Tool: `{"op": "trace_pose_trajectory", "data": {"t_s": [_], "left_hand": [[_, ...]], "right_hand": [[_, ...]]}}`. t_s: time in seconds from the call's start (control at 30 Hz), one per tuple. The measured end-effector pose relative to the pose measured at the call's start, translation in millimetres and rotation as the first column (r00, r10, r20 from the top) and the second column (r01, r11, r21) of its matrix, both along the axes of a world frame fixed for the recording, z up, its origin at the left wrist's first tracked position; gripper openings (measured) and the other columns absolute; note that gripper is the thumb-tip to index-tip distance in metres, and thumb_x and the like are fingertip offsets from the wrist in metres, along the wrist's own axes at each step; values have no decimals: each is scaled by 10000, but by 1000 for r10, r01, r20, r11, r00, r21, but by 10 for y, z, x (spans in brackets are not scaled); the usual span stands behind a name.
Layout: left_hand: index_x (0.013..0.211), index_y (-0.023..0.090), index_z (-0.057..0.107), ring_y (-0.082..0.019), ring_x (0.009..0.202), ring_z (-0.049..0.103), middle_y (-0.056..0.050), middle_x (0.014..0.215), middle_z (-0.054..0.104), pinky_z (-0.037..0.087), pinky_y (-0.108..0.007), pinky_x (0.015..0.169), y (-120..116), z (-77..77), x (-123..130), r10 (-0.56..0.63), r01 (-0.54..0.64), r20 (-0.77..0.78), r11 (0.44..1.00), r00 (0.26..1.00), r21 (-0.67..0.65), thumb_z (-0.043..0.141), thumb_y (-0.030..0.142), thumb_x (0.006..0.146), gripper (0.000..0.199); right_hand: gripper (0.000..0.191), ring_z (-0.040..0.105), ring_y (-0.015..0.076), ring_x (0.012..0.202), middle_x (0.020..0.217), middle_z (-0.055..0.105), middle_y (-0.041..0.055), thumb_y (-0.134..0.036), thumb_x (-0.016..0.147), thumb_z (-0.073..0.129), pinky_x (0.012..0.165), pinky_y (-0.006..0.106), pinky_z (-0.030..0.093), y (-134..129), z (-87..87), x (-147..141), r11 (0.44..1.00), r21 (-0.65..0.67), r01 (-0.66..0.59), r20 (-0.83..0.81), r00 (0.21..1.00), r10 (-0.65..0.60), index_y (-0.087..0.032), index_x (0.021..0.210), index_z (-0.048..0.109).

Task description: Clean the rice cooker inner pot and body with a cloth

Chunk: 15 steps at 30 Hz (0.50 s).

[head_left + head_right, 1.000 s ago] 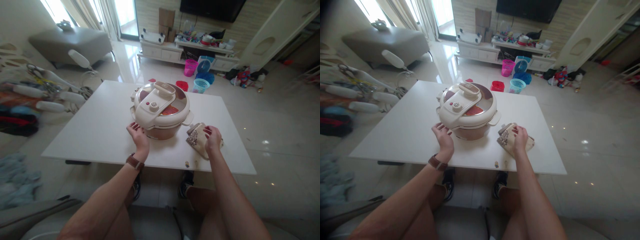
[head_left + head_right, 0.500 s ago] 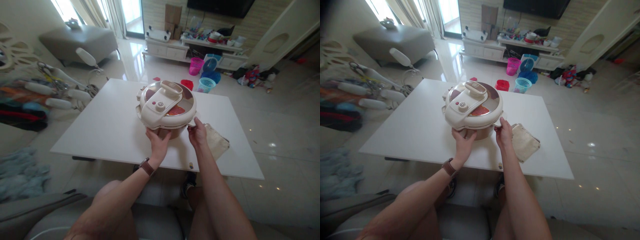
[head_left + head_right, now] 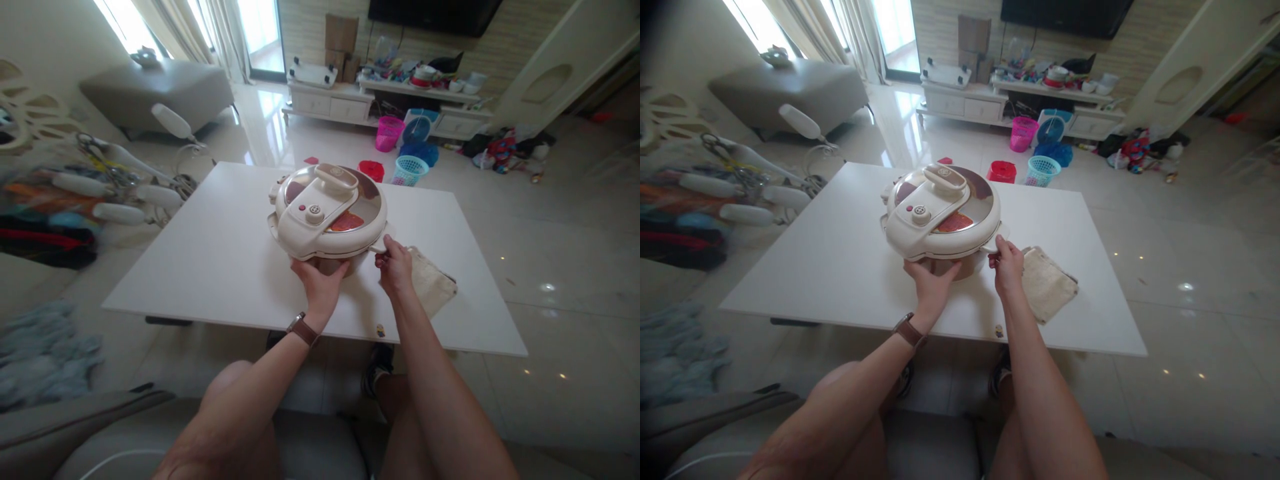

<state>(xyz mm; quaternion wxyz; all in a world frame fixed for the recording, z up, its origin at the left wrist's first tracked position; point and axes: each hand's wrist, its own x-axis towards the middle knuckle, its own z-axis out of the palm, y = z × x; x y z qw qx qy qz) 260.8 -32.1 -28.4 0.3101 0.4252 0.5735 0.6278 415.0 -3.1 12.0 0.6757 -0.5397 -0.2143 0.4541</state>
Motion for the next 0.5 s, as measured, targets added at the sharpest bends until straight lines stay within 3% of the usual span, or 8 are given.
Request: {"op": "trace_pose_trajectory", "data": {"t_s": [0.13, 0.3, 0.5], "left_hand": [[1477, 242, 295, -358, 1464, 483, -206, 1535, 352, 406, -541, 1260, -3, 45, 12, -2, 2, 0, 1000, 1000, -10, 985, 284, 614, 1106], [1482, 248, 278, -343, 1452, 496, -205, 1542, 347, 433, -533, 1243, 5, 22, 34, 3, -3, 9, 1000, 1000, -19, 976, 264, 624, 1106], [1466, 238, 269, -349, 1467, 477, -208, 1539, 359, 381, -561, 1268, 21, 20, 84, 51, -53, -41, 997, 998, -51, 1000, 280, 575, 1154]], "right_hand": [[462, 511, 65, 435, 560, 580, -59, -526, 676, 914, 372, 175, 339, -38, -2, -10, 998, 17, -55, -63, 996, 56, -210, 713, 579], [433, 527, 46, 480, 649, 616, -80, -452, 704, 925, 423, 156, 396, -74, 32, -70, 998, 53, -24, -171, 985, 33, -224, 752, 561], [350, 486, 43, 462, 644, 630, -82, -401, 760, 891, 405, 150, 387, -48, 114, -81, 999, -21, -40, -316, 948, 31, -225, 802, 592]]}}
